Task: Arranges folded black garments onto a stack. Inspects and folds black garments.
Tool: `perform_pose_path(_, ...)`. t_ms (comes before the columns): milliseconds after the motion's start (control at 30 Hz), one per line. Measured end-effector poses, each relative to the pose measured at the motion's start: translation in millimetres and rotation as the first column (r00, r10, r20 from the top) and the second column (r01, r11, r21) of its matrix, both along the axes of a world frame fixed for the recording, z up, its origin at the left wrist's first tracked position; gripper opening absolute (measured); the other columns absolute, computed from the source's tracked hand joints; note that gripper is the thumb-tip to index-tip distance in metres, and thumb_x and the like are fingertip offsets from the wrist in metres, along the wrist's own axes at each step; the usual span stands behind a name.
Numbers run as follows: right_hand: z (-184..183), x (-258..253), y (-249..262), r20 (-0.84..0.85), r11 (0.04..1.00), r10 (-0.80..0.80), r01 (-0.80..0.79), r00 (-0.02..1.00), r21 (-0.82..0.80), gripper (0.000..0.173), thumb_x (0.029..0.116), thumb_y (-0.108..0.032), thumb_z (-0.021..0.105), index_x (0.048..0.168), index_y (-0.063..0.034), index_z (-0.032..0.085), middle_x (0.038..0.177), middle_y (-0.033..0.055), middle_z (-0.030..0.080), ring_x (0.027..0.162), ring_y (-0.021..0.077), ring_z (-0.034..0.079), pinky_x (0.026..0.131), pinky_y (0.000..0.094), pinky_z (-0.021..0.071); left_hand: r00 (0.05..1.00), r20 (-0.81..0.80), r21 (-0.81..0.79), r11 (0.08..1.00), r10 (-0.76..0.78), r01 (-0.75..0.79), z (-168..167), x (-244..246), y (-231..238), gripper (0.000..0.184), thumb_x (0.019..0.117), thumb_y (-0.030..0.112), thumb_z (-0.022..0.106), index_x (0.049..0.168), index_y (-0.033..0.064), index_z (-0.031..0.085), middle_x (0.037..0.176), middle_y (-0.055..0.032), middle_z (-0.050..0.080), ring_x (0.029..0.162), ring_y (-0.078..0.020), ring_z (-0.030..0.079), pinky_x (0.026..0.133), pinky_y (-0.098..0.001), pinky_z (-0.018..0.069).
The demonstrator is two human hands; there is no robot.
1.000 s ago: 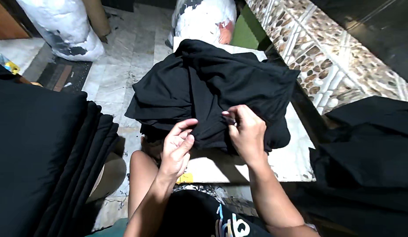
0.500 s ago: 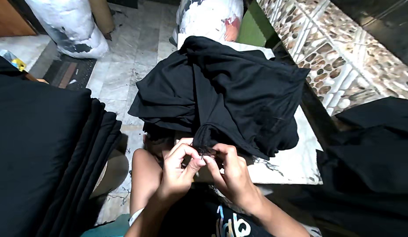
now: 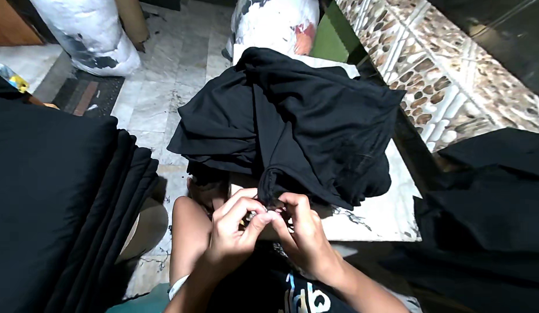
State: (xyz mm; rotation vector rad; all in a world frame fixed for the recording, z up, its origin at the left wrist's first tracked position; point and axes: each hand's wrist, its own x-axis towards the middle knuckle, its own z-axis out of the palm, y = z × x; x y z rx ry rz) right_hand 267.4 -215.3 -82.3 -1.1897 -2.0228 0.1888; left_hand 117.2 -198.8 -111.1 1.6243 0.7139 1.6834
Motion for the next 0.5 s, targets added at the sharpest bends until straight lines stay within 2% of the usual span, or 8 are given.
perform_pose_path(67,4,-1,7,0.014,0.998,-0.05,0.049,0.999,0.027,0.022,0.1048,-0.017,0.049,0.107,0.0035,0.054,0.072,0.0062,0.057,0.059,0.0057,0.054,0.058,0.0143,0.0459,1.0,-0.018,0.027,1.0,0.013,-0.013,-2,0,0,0.032,0.1058,0.028,0.054,0.087,0.0022,0.058,0.102,-0.0039,0.069,0.104,0.0019,0.064,0.09,-0.0144,0.0529)
perform_pose_path(167,10,0,16,-0.036,0.995,-0.087,0.088,0.996,0.049,0.025,0.1047,-0.018,0.051,0.108,0.0059,0.055,0.073,0.0071,0.059,0.061,0.0049,0.055,0.06,0.0154,0.0461,0.998,0.057,-0.014,1.0,-0.014,0.015,-5,-3,3,0.041,0.1095,0.04,0.04,0.093,0.0087,0.061,0.102,0.0052,0.068,0.106,0.0029,0.064,0.093,-0.0174,0.0527)
perform_pose_path(233,13,-1,23,-0.114,0.994,-0.061,0.071,0.992,0.085,0.027,0.1031,-0.021,0.059,0.11,0.0041,0.052,0.087,0.0088,0.063,0.072,-0.0003,0.059,0.069,0.0103,0.0489,0.99,0.142,-0.165,0.986,0.017,0.007,-6,-1,5,0.028,0.1038,0.034,0.057,0.108,0.0078,0.065,0.102,0.0099,0.073,0.097,0.0036,0.068,0.086,-0.0185,0.058)
perform_pose_path(267,13,-2,27,-0.128,0.995,-0.039,0.05,0.991,0.087,0.029,0.1023,-0.022,0.062,0.109,0.003,0.051,0.098,0.0119,0.062,0.075,0.0015,0.059,0.069,0.0111,0.0495,0.99,0.133,-0.263,0.965,0.046,-0.01,-5,1,7,0.025,0.0981,0.021,0.066,0.114,0.001,0.063,0.099,0.0056,0.074,0.092,0.0016,0.07,0.083,-0.0195,0.0593)
perform_pose_path(333,13,-2,35,-0.059,0.997,-0.033,0.037,0.998,0.071,0.028,0.1002,-0.022,0.064,0.107,0.0045,0.059,0.115,0.0193,0.064,0.074,0.0084,0.063,0.066,0.0178,0.053,0.998,-0.032,-0.392,0.917,0.059,-0.067,-6,2,11,0.032,0.0926,0.008,0.068,0.12,-0.0083,0.064,0.097,-0.0047,0.072,0.084,0.0008,0.068,0.078,-0.0163,0.0567)
perform_pose_path(367,13,1,37,-0.003,0.998,-0.037,0.037,0.999,0.057,0.028,0.1002,-0.022,0.062,0.109,0.0053,0.063,0.11,0.0195,0.068,0.072,0.0123,0.065,0.064,0.0222,0.0546,0.991,-0.121,-0.373,0.922,0.061,-0.102,-7,1,10,0.027,0.0936,0.008,0.065,0.115,-0.009,0.069,0.096,-0.0081,0.072,0.082,0.001,0.065,0.077,-0.0149,0.0538)
perform_pose_path(433,14,13,35,0.086,0.998,-0.055,0.051,0.995,0.045,0.03,0.1014,-0.023,0.058,0.111,0.0052,0.064,0.086,0.0129,0.069,0.067,0.0135,0.063,0.064,0.0235,0.0535,0.972,-0.211,-0.217,0.964,0.108,-0.155,-7,-5,4,0.022,0.0974,0.01,0.061,0.101,-0.0066,0.074,0.087,-0.0071,0.069,0.079,0.0026,0.061,0.075,-0.0112,0.0505)
perform_pose_path(500,18,30,23,0.155,0.999,-0.055,0.054,0.986,0.011,0.033,0.1028,-0.024,0.056,0.111,0.0062,0.064,0.083,0.0125,0.068,0.07,0.0137,0.064,0.067,0.0225,0.0533,0.966,-0.212,-0.096,0.981,0.146,-0.17,-9,-14,-4,0.022,0.0976,0.011,0.06,0.088,-0.002,0.075,0.078,-0.0033,0.068,0.078,0.0028,0.061,0.075,-0.0103,0.0503)
